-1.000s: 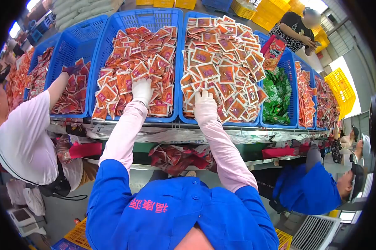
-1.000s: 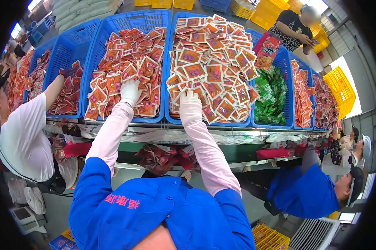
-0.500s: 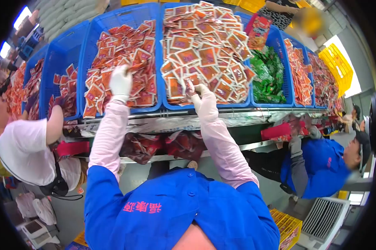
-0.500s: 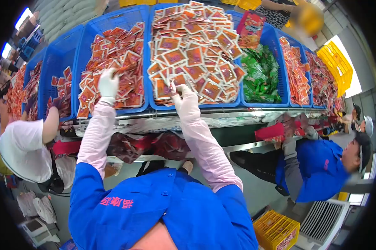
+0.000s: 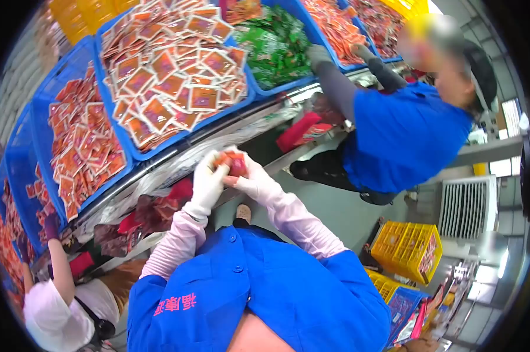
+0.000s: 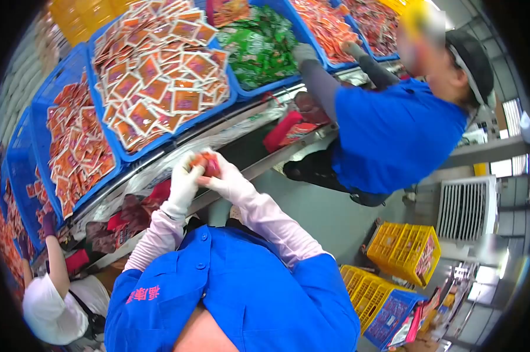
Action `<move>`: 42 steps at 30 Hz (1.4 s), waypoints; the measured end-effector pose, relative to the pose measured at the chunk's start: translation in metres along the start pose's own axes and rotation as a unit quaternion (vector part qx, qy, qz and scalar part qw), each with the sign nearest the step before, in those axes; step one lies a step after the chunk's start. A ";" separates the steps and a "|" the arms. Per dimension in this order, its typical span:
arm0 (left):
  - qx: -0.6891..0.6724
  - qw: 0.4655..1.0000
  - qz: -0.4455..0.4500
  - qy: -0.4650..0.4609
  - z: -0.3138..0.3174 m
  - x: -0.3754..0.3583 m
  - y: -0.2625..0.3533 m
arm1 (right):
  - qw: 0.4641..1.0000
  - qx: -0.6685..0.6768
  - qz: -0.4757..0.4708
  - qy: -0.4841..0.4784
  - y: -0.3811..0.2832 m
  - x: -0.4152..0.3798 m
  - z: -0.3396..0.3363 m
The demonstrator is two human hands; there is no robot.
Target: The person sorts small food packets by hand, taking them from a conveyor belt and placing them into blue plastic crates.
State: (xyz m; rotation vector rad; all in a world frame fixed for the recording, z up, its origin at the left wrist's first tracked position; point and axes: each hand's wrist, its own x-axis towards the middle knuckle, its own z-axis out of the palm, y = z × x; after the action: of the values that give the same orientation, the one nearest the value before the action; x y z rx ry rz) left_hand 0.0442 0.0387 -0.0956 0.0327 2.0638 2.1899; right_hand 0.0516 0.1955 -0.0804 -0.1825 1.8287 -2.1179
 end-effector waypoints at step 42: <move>0.679 0.661 -0.010 0.318 -0.371 0.067 0.001 | 0.733 -0.668 -0.114 0.054 -0.020 0.222 0.156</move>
State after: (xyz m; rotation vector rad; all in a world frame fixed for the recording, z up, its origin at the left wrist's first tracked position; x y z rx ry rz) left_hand -0.0619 -0.3221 -0.1229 -0.6576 3.4275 0.0642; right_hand -0.1111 -0.0220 -0.0620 -0.6206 3.1281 -0.4475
